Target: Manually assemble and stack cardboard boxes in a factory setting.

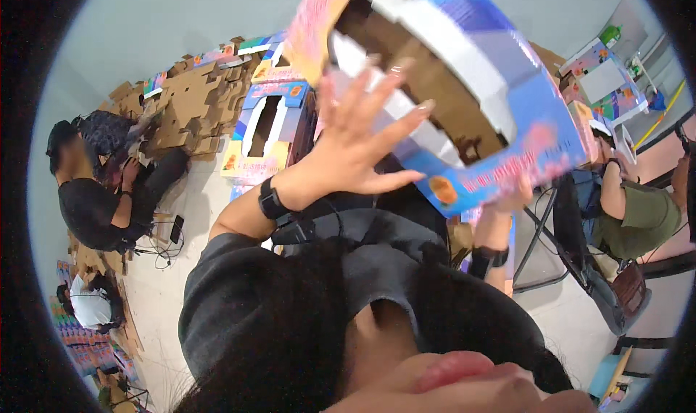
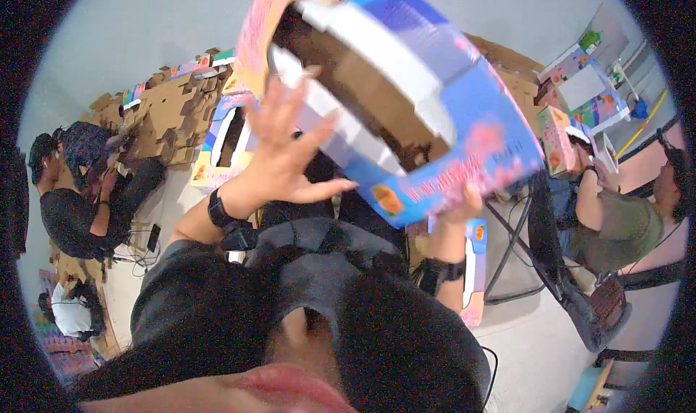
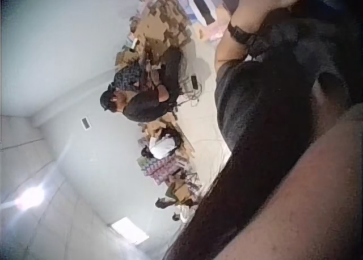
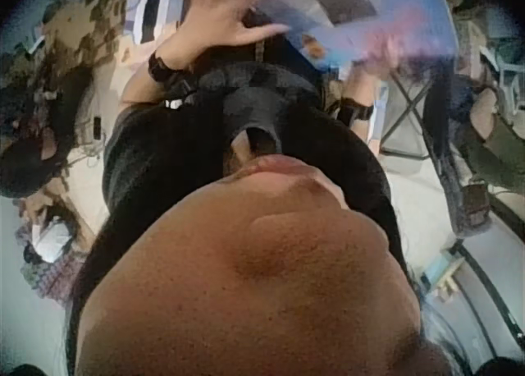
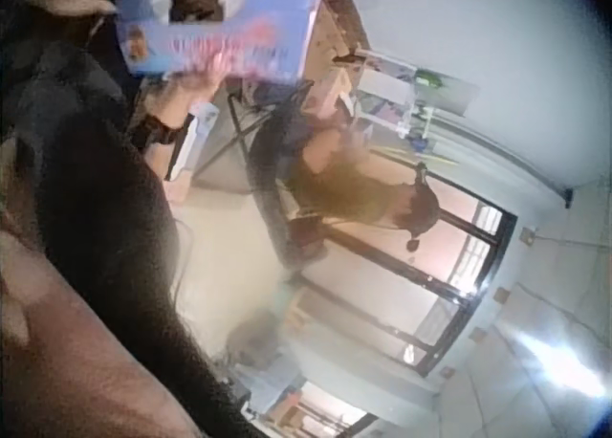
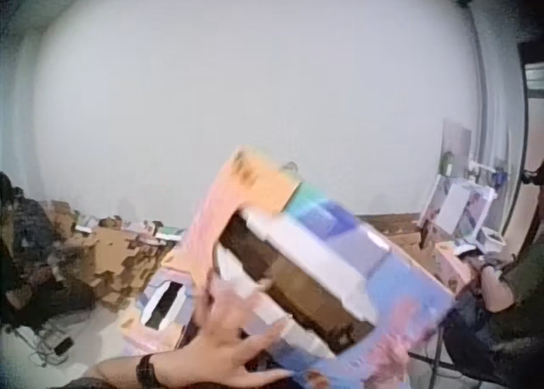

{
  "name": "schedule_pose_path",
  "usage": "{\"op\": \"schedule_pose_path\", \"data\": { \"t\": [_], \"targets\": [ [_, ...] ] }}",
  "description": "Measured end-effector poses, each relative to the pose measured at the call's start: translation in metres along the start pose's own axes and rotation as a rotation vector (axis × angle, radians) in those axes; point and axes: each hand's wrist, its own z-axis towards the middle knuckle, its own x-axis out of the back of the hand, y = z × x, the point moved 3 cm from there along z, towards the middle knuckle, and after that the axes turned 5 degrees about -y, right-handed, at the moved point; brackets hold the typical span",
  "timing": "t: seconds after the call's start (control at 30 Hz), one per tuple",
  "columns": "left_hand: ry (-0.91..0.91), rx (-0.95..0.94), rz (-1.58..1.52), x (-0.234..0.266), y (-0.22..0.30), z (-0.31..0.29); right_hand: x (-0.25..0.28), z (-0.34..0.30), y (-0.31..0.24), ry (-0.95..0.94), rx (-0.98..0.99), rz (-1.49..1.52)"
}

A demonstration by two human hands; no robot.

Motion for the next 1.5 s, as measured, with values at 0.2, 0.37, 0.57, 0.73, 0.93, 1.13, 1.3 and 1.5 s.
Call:
{"op": "schedule_pose_path", "data": {
  "t": [0.2, 0.37, 0.57, 0.73, 0.93, 1.13, 1.3, 1.5],
  "targets": [
    [0.427, -0.111, 0.024, 0.058, -0.029, 0.005, -0.075, -0.014, -0.088, -0.153, 0.165, -0.305],
    [-0.192, -0.071, -0.016, 0.067, -0.023, 0.050, -0.070, 0.002, -0.108, 0.030, -0.444, -0.107],
    [-0.352, -0.140, -0.395, 0.032, -0.052, 0.061, -0.171, 0.002, -0.108, -0.398, 0.446, -0.942],
    [-0.119, 0.125, -0.252, 0.033, -0.060, 0.027, -0.162, 0.033, -0.131, -0.123, 0.774, -1.687],
    [0.256, 0.426, -0.291, 0.004, -0.097, -0.013, -0.039, 0.042, -0.052, 0.070, 0.051, -1.183],
    [0.618, 0.700, -1.110, -0.026, -0.118, 0.019, -0.024, 0.051, 0.015, -0.038, -0.352, -0.803],
    [0.528, 0.888, -1.605, -0.104, -0.094, 0.061, -0.014, 0.076, 0.005, 0.209, -0.319, -0.207],
    [0.086, 1.221, -1.938, -0.212, -0.049, 0.080, 0.032, 0.058, -0.053, 0.225, -0.136, 0.136]
  ]
}}
